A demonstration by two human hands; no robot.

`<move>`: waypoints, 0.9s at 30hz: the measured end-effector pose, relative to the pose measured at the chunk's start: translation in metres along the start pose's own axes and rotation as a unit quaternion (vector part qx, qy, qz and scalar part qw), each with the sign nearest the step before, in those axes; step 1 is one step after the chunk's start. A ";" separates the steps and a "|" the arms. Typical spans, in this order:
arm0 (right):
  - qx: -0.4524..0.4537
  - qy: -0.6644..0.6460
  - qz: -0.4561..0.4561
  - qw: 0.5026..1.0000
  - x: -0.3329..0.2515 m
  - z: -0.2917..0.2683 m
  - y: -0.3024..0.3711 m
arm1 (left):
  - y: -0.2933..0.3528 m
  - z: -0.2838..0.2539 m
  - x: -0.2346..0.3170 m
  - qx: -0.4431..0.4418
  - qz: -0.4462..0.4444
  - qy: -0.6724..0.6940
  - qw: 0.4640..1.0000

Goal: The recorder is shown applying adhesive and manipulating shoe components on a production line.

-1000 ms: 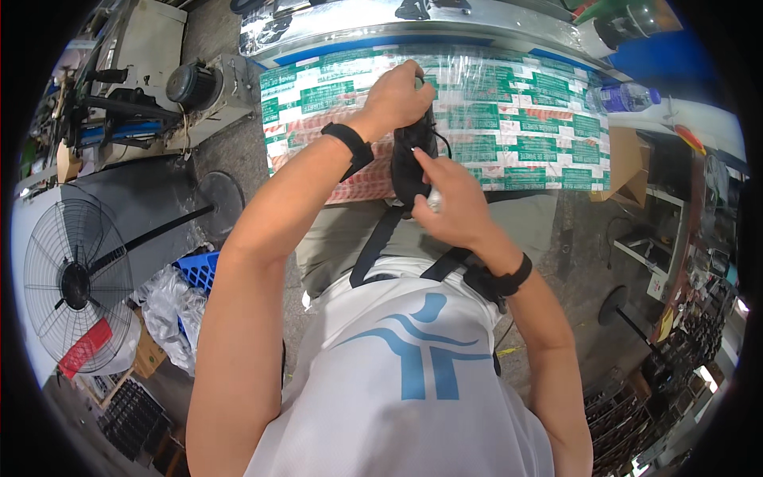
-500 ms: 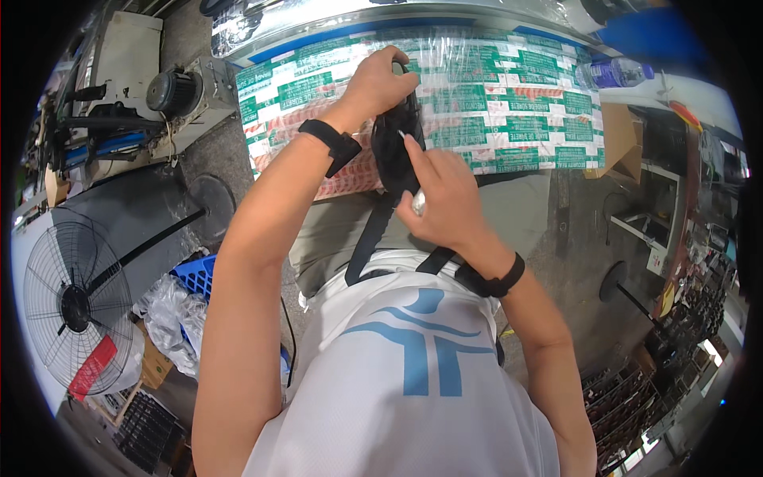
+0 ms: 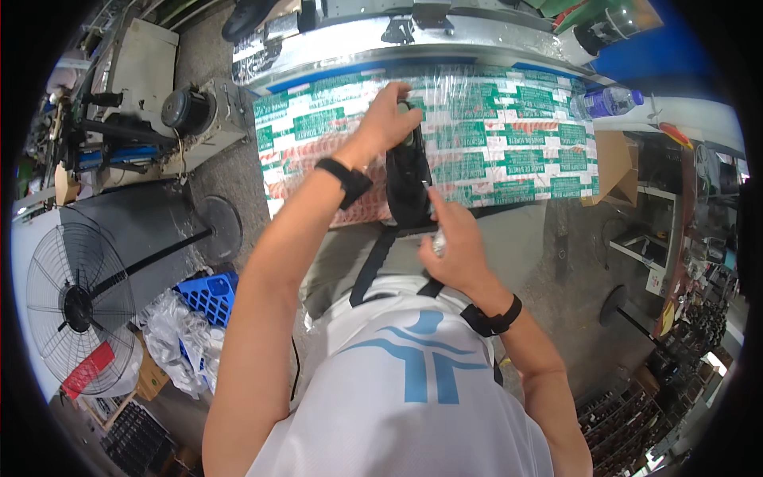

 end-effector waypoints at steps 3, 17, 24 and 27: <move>0.070 0.063 0.080 0.992 0.055 0.004 -0.007 | 0.038 0.007 0.031 0.127 -0.025 -0.014 0.991; -0.044 0.003 0.017 0.999 0.039 0.013 -0.026 | 0.111 -0.053 0.055 0.130 -0.159 0.039 0.978; 0.118 0.199 0.028 0.973 0.149 -0.040 -0.066 | -0.023 -0.268 0.093 0.170 -0.040 -0.179 0.968; 0.135 0.215 0.010 0.967 0.153 -0.043 -0.075 | -0.072 -0.309 0.055 0.214 0.016 -0.287 0.933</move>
Point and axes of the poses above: each hand's wrist, its own y-axis away from the middle knuckle, its own z-axis out of the palm, x = y × z, the point moved 3 cm from there along -y, towards the middle knuckle, and after that the axes turned 7 degrees about -x, right-handed, at the moved point
